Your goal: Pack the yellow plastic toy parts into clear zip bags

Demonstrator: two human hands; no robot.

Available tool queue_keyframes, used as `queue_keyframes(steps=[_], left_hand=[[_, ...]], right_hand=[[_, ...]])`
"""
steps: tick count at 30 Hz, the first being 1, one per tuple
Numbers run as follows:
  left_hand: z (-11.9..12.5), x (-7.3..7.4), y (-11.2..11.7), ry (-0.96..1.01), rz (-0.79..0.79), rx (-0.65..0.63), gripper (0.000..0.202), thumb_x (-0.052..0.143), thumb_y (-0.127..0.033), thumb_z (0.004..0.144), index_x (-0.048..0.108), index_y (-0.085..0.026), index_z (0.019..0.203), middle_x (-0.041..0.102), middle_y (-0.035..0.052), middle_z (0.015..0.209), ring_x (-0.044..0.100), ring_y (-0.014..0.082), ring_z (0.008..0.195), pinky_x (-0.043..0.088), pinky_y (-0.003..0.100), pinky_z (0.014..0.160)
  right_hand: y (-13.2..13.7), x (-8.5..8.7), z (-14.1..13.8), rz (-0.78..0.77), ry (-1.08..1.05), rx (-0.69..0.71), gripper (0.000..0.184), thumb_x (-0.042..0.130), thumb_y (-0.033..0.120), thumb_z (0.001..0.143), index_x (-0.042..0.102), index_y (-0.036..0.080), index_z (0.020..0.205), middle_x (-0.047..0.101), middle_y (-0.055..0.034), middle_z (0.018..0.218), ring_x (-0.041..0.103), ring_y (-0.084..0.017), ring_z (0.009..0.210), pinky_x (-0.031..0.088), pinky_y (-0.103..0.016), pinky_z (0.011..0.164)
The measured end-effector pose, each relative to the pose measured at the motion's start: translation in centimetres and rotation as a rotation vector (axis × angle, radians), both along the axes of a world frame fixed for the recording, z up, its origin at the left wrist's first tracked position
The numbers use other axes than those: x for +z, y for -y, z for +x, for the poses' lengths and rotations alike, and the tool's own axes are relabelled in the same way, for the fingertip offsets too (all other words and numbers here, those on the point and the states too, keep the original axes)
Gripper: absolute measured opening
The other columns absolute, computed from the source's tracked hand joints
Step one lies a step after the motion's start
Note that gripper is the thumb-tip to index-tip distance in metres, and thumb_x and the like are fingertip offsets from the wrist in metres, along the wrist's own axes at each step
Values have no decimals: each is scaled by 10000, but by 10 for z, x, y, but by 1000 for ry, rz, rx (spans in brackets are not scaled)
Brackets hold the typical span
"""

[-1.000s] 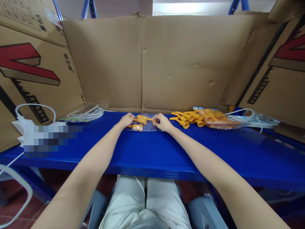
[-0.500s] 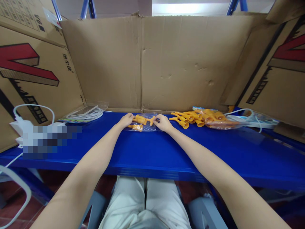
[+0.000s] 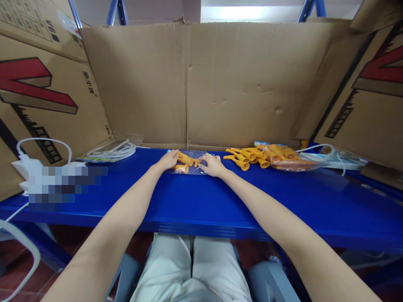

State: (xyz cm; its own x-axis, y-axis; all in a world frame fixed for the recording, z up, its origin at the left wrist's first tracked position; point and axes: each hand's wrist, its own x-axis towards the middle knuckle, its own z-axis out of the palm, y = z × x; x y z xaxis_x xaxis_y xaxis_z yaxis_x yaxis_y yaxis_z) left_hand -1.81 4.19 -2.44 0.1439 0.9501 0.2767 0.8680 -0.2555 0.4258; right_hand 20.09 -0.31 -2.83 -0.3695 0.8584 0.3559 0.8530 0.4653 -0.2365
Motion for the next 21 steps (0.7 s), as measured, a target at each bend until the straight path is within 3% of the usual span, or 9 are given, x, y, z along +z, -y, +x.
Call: queue_keyframes(steps=[4,8,15,21], left_hand=[[-1,0,0,9,-54,-65,508,340,-214,897,454,-94,1377,427,96,1452,379,155,1351,245,238,1116],[-1,-1,0,41,-65,-86,517,339,-218,889,447,-123,1385,425,90,1454,392,152,1342,274,255,1106],[-1,-1,-1,-87,21,-43,500,334,-213,894,476,-96,1359,389,109,1476,321,167,1382,200,284,1148],[-3,2,0,-109,151,-69,391,445,-236,839,635,-142,1167,484,97,1417,468,210,1290,312,306,1108]], right_hand=[[0,3,-1,-40,-47,75,322,511,218,876,647,201,1167,706,-58,1013,632,-193,971,413,-359,913],[-3,0,-1,-58,-67,161,337,530,185,861,655,196,1174,708,-52,1053,643,-164,937,456,-274,856],[-18,-12,1,-45,-50,156,380,569,244,853,623,201,1227,652,-76,1203,594,-209,1116,427,-324,961],[-29,-19,2,-64,-67,124,414,562,291,856,607,166,1248,638,-107,1220,567,-245,1170,418,-355,993]])
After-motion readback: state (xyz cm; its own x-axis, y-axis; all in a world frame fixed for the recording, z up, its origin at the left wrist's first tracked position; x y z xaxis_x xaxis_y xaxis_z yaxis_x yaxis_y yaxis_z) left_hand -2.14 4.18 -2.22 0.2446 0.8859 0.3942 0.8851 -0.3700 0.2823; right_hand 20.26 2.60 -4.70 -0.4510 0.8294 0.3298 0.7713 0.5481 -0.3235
